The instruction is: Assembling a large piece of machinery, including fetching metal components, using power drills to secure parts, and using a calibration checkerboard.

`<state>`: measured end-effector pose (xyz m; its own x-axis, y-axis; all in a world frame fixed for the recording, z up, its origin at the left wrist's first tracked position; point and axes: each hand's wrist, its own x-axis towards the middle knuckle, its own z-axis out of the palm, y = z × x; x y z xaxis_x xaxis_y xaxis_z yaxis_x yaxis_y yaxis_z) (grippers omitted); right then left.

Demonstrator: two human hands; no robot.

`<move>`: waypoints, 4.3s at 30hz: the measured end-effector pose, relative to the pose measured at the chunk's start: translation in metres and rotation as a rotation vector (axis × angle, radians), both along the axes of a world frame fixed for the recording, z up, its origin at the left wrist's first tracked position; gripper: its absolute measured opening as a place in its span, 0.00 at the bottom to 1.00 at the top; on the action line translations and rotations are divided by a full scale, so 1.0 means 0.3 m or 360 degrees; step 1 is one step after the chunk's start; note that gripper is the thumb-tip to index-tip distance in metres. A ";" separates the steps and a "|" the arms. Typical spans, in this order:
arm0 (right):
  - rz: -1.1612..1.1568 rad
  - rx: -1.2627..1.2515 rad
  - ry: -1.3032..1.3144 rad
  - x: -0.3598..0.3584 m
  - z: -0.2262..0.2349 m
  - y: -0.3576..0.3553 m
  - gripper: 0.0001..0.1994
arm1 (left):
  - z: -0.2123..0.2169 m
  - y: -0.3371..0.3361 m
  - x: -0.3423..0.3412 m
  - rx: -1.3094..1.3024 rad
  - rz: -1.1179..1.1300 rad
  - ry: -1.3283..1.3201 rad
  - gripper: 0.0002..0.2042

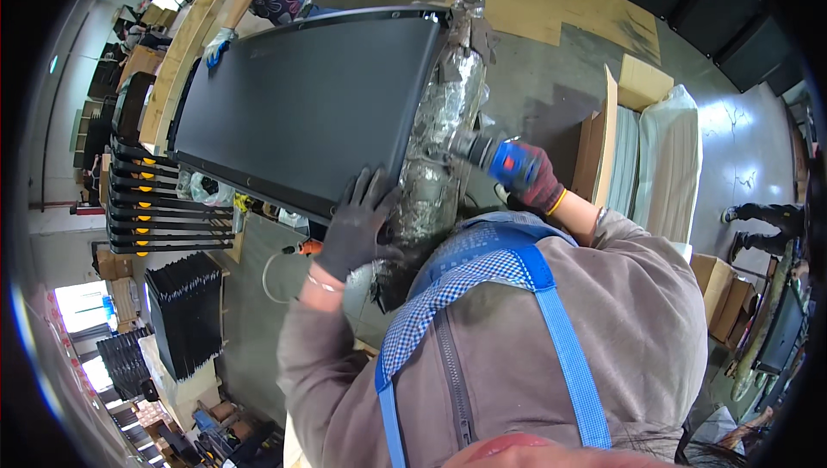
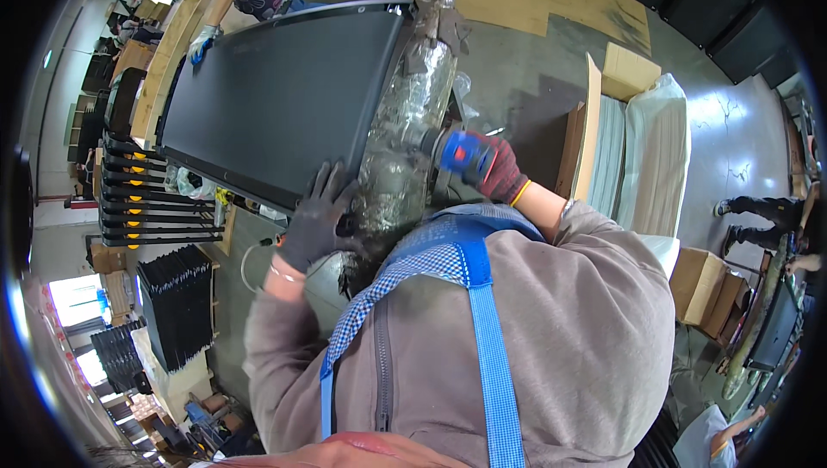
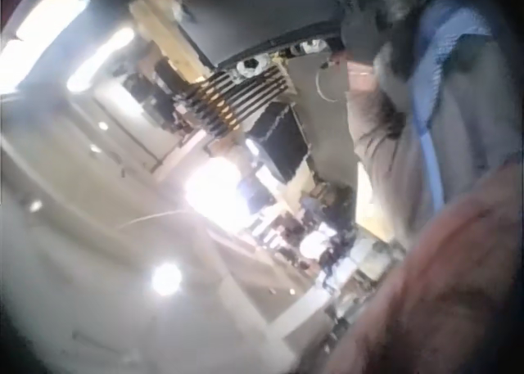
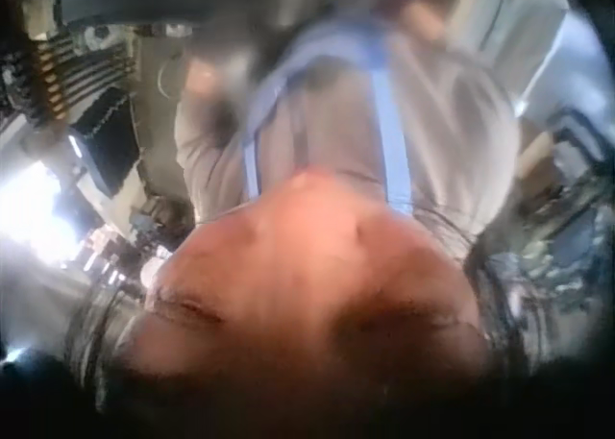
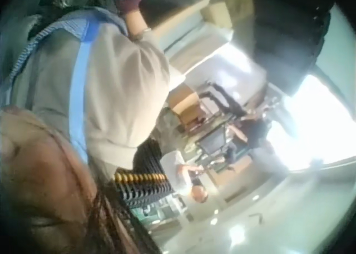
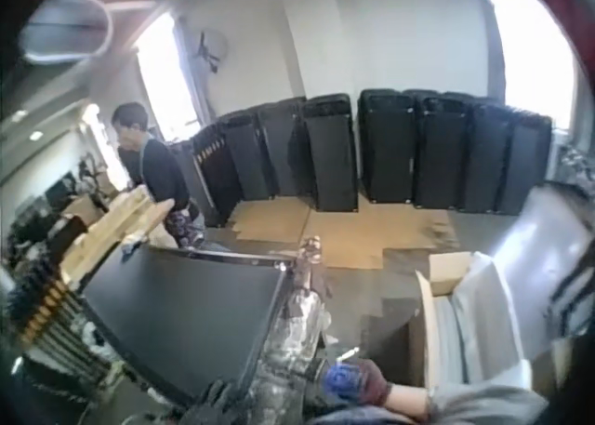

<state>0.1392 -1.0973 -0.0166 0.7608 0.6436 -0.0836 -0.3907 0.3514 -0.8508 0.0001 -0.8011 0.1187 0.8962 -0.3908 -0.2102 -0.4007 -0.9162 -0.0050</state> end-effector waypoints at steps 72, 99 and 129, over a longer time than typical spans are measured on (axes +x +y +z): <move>0.1675 -0.0224 -0.0806 -0.360 0.072 0.473 0.17 | -0.573 -0.183 -1.325 -0.1057 0.2633 -0.1221 0.16; 0.1210 -0.2383 0.0039 -0.511 -0.520 1.205 0.05 | -0.910 0.128 -2.467 -0.1580 0.3756 -0.1019 0.21; 0.0842 -0.0471 -0.1323 -1.795 0.062 3.646 0.09 | -1.062 2.382 -3.095 -0.1056 0.3057 -0.0071 0.24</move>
<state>-0.3993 -0.0035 0.0019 0.2755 0.9524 0.1303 0.3171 0.0379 -0.9476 -0.9283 -0.0864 -0.1997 0.1633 0.8861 -0.4338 0.8847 0.0630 0.4619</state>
